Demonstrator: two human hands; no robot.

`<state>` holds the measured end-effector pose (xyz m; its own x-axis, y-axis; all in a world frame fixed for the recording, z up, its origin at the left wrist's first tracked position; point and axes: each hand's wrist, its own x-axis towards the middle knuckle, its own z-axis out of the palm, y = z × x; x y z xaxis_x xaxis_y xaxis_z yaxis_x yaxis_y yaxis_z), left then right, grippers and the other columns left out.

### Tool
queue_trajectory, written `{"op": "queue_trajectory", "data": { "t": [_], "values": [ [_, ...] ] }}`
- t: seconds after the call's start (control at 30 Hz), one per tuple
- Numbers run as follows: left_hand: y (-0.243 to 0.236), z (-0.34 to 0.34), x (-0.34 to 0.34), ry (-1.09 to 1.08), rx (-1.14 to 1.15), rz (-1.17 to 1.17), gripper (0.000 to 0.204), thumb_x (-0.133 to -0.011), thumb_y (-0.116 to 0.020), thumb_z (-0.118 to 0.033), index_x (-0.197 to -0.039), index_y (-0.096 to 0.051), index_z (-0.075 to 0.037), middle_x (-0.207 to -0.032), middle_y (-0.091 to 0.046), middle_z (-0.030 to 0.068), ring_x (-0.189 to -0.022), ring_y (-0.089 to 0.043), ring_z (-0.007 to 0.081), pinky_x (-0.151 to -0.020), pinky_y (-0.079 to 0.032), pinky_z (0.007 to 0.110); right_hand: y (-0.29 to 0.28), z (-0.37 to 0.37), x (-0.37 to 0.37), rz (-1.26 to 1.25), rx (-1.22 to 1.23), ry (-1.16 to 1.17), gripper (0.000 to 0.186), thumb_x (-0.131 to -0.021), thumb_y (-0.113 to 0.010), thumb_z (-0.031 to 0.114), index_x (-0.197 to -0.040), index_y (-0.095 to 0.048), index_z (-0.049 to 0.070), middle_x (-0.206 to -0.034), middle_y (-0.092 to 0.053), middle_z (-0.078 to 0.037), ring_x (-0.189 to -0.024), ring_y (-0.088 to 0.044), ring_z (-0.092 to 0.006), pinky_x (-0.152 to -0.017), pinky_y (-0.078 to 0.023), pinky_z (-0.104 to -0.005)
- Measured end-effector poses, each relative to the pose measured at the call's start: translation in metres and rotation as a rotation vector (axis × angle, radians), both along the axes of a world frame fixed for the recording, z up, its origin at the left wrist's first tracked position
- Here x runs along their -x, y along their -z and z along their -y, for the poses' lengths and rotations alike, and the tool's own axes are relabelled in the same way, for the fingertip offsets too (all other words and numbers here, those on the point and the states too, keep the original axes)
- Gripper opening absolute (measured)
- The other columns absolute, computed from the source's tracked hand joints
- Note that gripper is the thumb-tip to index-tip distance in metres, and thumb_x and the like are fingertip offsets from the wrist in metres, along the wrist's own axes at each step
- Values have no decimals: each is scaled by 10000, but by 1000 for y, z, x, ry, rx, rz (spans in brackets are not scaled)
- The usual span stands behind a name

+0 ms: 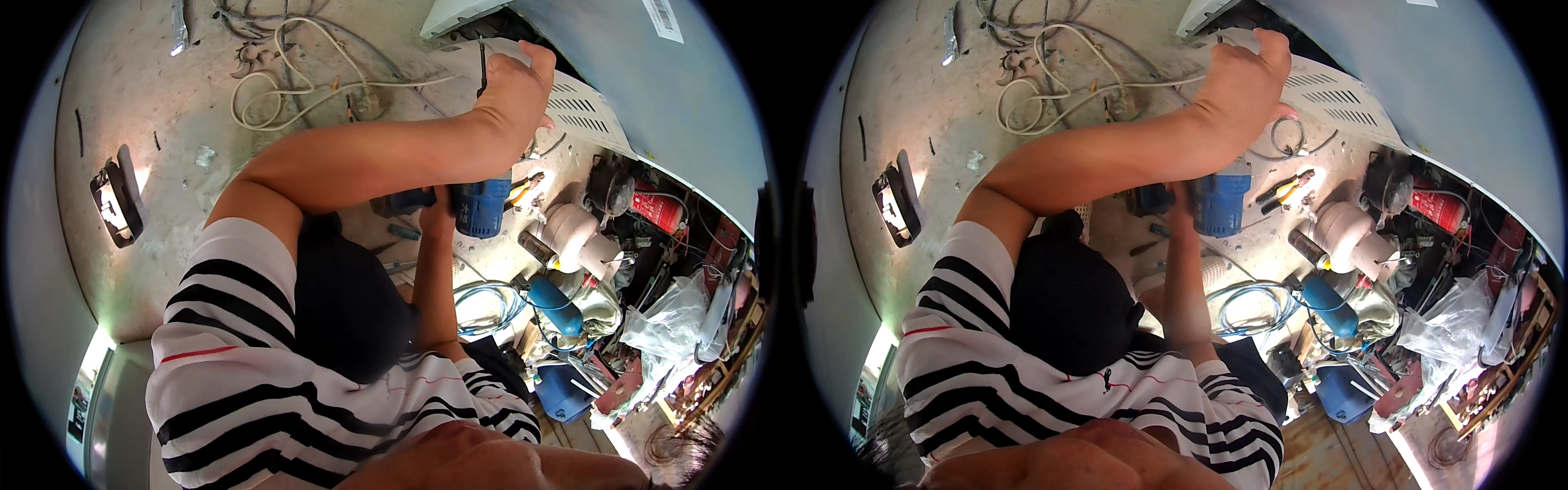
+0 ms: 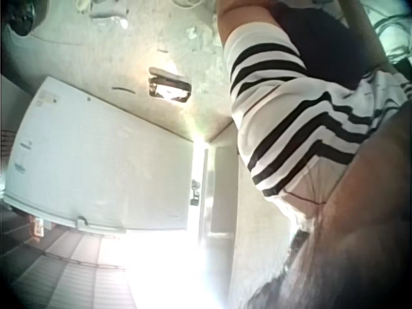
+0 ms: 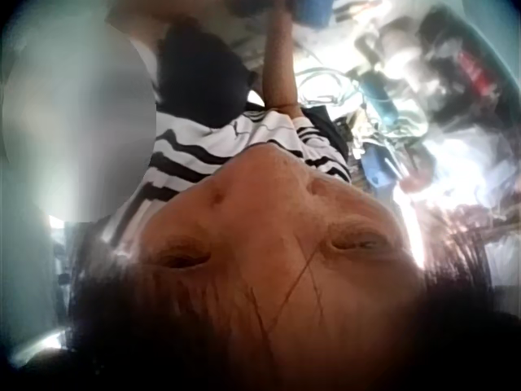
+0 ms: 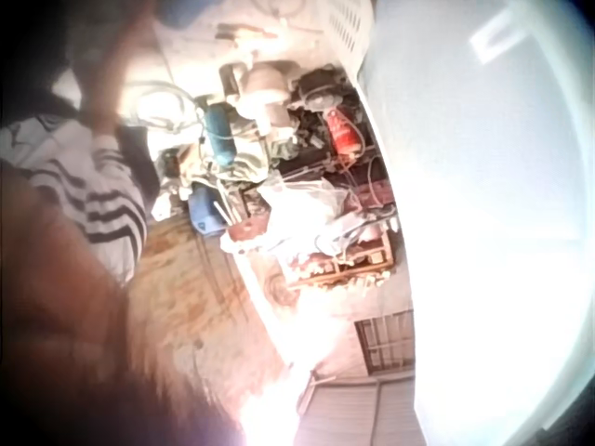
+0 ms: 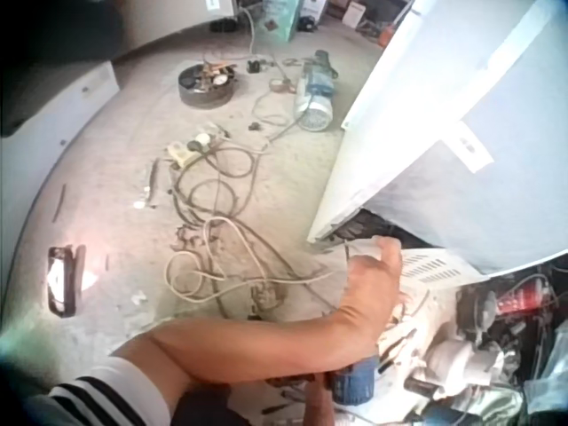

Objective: The person unscrews and removes the back panel of an appliance using an electric drill, then handles a wire and points to the internal components.

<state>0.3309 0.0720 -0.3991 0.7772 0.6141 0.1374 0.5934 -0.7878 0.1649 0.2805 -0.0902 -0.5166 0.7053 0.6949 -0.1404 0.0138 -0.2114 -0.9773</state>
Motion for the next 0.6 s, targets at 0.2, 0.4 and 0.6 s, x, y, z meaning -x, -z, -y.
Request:
{"op": "queue_trajectory", "data": {
  "t": [0.2,0.4,0.6],
  "values": [
    [2,0,0,16,-35,-8,820,-768,-573,-651,-1169,-526,63,-1117,-542,132,-600,-572,149,-562,-411,303,-9,-5,1,-164,-26,76,182,-946,-442,55,-778,-513,42,-747,-454,-13,-732,-423,-148,-736,-382,-271],
    [2,0,-2,4,-52,-19,774,-784,-558,-645,-1172,-550,24,-1195,-515,138,-619,-587,157,-570,-428,310,5,4,-5,145,83,-22,148,-920,-464,22,-785,-524,40,-741,-461,-19,-736,-442,-150,-733,-389,-281],
    [15,-2,-7,-27,-139,41,927,-742,-563,-698,-1177,-460,115,-736,-447,26,-519,-443,121,-499,-289,313,-5,-7,-4,89,-17,-29,135,-900,-463,-21,-789,-526,24,-745,-471,-28,-723,-449,-157,-717,-390,-285]
  ]
}}
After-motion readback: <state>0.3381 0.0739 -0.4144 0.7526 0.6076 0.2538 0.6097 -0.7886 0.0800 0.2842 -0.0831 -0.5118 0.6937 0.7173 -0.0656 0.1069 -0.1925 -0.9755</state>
